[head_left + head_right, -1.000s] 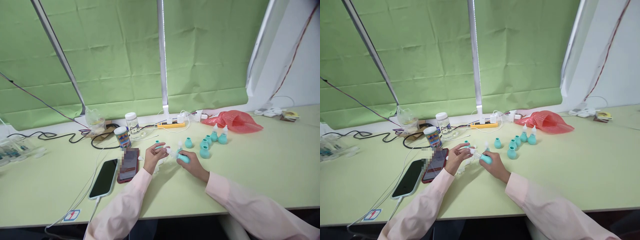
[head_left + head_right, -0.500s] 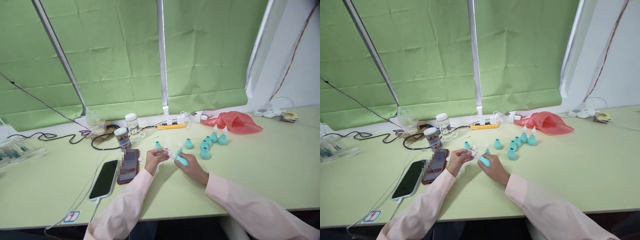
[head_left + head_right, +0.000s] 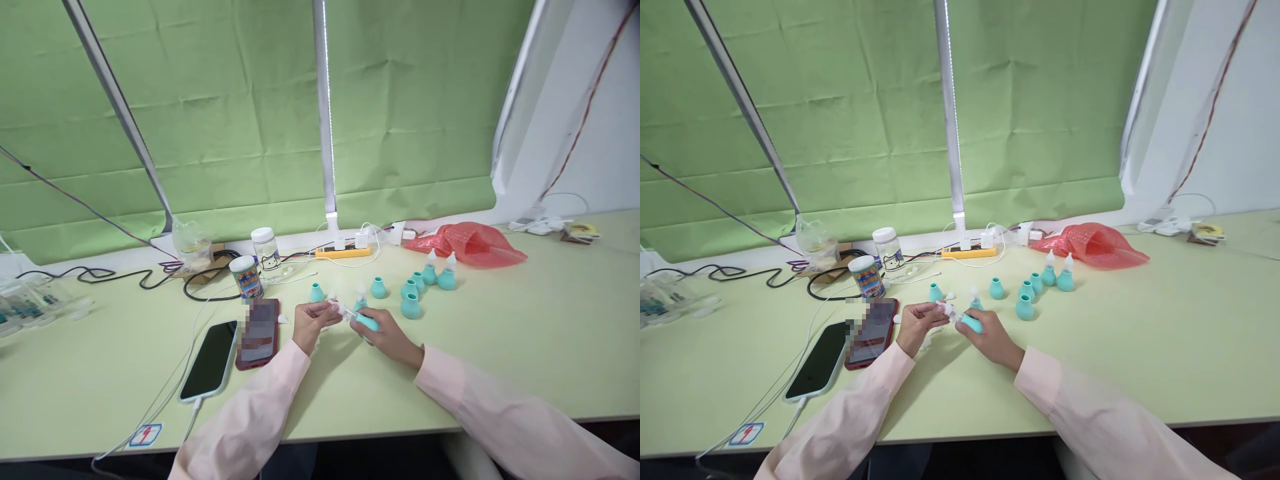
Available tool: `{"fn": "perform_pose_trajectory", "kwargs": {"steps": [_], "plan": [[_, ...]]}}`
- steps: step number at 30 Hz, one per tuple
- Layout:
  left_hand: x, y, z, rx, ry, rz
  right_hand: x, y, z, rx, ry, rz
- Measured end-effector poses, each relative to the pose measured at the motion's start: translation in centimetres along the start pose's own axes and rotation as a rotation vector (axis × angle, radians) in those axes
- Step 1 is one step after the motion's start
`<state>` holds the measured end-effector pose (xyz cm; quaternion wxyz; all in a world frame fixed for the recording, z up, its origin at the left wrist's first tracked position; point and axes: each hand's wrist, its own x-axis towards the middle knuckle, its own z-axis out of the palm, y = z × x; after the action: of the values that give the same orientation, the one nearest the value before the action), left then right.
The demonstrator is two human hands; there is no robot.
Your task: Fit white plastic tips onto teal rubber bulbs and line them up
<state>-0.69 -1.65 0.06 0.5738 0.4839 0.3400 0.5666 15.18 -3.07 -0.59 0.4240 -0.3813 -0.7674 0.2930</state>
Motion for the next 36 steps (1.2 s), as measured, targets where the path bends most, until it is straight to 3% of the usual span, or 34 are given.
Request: {"fn": "perform_pose_trajectory", "kwargs": {"steps": [10, 17, 21, 25, 27, 31, 36], "plan": [[-0.2, 0.1, -0.1, 0.040, -0.096, 0.002, 0.4, -0.1, -0.8, 0.393, -0.201, 0.165], [-0.2, -0.4, 0.0, 0.094, -0.107, 0.014, 0.2, 0.3, -0.8, 0.510, -0.265, 0.266], [-0.9, 0.0, 0.7, 0.154, -0.105, 0.058, 0.2, 0.0, -0.8, 0.525, -0.314, 0.246], [-1.8, 0.6, 1.6, 0.197, -0.151, 0.140, 0.7, -1.3, -1.9, 0.491, -0.393, 0.110], [-1.9, 0.7, 1.7, 0.196, -0.130, 0.169, 1.2, -1.8, -3.2, 0.434, -0.335, 0.065], [-1.2, 0.1, 0.9, 0.325, -0.036, 0.193, 2.8, -1.8, -6.6, 0.243, -0.054, -0.001], [-0.6, -0.9, 0.2, 0.902, -0.021, 0.342, 6.2, 0.6, -10.2, -0.231, 0.307, 0.051]]}}
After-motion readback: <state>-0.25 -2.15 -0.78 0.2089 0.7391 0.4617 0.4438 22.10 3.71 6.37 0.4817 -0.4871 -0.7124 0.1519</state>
